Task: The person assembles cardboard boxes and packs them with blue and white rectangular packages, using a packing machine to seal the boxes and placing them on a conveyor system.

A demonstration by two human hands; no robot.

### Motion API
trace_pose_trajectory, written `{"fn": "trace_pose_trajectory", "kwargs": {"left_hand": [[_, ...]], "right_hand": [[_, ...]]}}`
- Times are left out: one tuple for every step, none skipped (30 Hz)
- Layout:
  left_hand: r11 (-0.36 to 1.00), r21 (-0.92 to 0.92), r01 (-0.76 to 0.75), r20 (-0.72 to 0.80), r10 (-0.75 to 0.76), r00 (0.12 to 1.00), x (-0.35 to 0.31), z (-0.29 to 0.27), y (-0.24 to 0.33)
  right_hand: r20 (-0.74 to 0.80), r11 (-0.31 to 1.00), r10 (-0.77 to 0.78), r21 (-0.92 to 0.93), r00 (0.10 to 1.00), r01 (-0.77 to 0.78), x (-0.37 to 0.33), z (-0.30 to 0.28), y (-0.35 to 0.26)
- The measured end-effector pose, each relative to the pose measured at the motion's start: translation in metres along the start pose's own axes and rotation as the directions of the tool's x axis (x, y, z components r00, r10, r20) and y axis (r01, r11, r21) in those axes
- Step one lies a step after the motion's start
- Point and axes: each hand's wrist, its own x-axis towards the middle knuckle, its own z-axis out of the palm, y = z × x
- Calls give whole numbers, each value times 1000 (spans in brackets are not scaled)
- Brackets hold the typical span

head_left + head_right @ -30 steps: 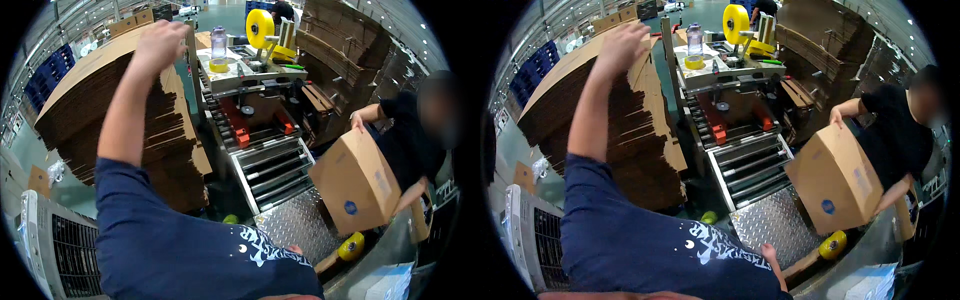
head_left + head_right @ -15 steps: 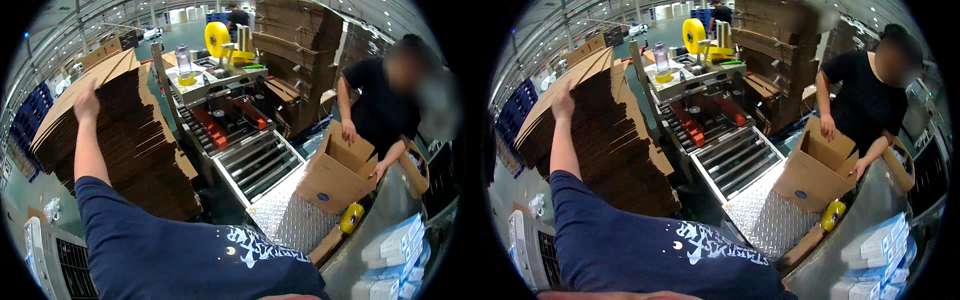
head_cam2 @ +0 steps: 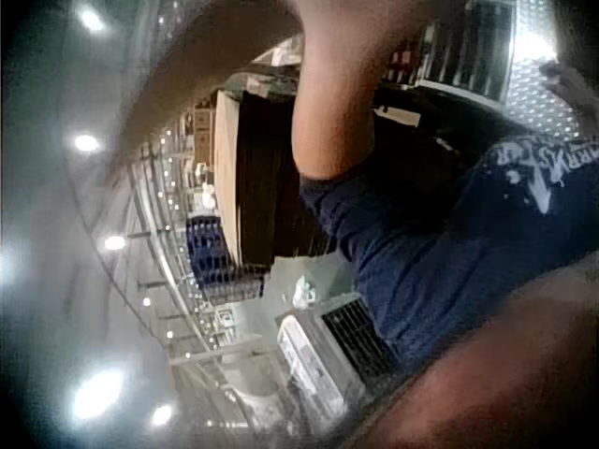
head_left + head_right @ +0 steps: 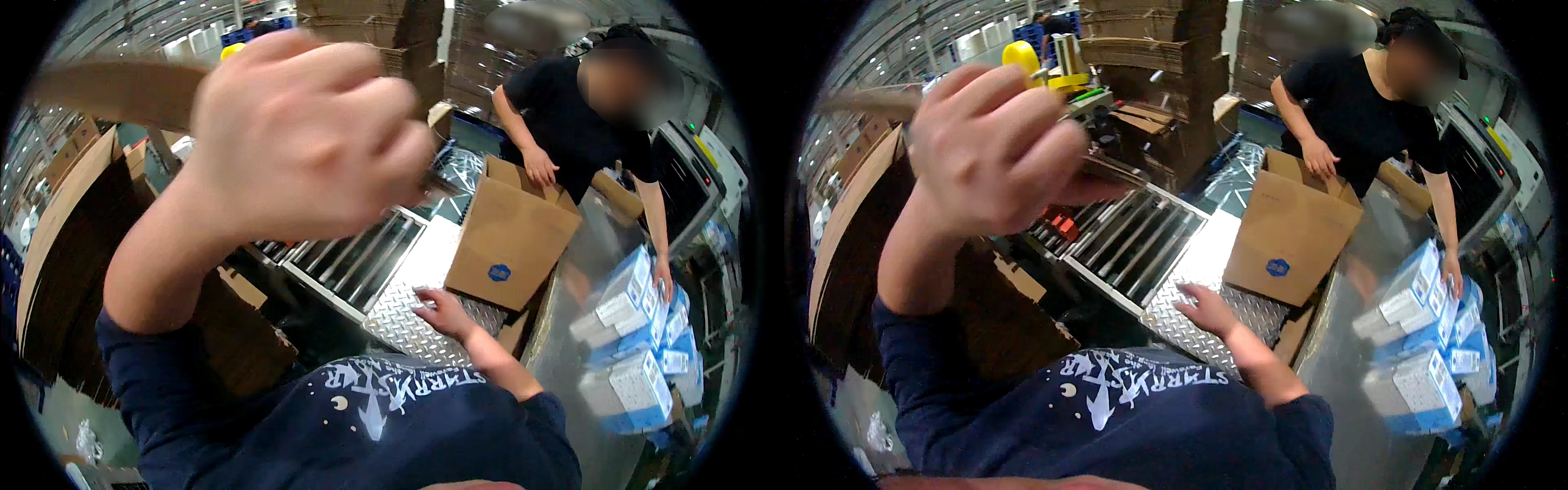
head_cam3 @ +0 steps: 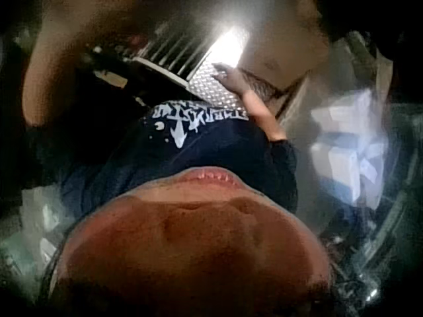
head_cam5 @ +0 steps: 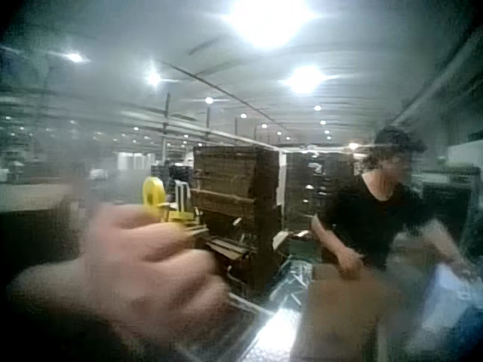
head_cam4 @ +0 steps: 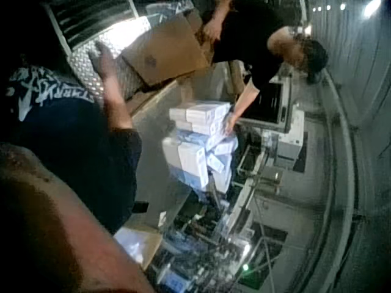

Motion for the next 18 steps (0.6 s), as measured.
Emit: {"fn": "trace_pose_trajectory", "kwargs": {"left_hand": [[994, -109, -23, -28, 20, 999, 13, 4, -1], [959, -284, -20, -149, -24, 988, 19, 19, -5], [938, -344, 30, -213, -109, 971, 16, 36, -14], [915, -395, 76, -261, -191, 946, 8, 47, -23], [767, -589, 257, -199, -445, 873, -14, 63, -31], [537, -752, 382, -72, -643, 762, -43, 94, -35], [361, -840, 405, 1, -745, 667, -74, 121, -43], [318, -839, 440, -17, -825, 564, -116, 155, -55], [97, -879, 467, 109, -912, 395, -136, 192, -48], [-132, -873, 469, 262, -938, 225, -153, 225, -37], [-287, -789, 543, 452, -870, 197, -181, 264, -26], [-424, -671, 608, 620, -770, 148, -205, 305, -10], [-546, -614, 570, 677, -736, 24, -207, 329, 26], [-402, -628, 666, 689, -686, 235, -209, 351, 59], [-421, -508, 752, 808, -536, 246, -206, 367, 102], [-355, -451, 819, 845, -465, 264, -191, 359, 144], [-182, -583, 792, 721, -566, 401, -201, 368, 164], [-249, -574, 780, 723, -602, 340, -191, 364, 170]], "right_hand": [[-60, 987, -160, 7, 985, 161, 8, -3, -37], [-137, 956, -292, -13, 946, 293, 7, -8, -62], [-161, 938, -343, -103, 925, 330, 2, -13, -80], [-171, 907, -407, -192, 897, 375, -3, -18, -95], [-197, 959, -283, -84, 939, 272, -14, -24, -103], [-255, 968, -247, -101, 935, 228, -29, -34, -100], [-124, 965, -219, -177, 968, 196, -39, -55, -106], [13, 951, -175, -257, 984, 173, -48, -74, -117], [143, 954, -31, -291, 989, 72, -56, -83, -130], [177, 947, -34, -309, 984, 88, -63, -83, -138], [212, 947, 59, -320, 975, 12, -60, -81, -155], [252, 939, 155, -339, 955, -63, -50, -78, -171], [263, 944, 120, -329, 957, -28, -41, -71, -172], [224, 943, 50, -333, 973, 28, -33, -59, -159], [247, 936, 95, -352, 964, -2, -30, -57, -148], [266, 928, 146, -370, 953, -39, -28, -58, -138], [260, 908, 254, -395, 932, -137, -22, -60, -133], [248, 874, 368, -420, 896, -243, -21, -71, -125]]}}
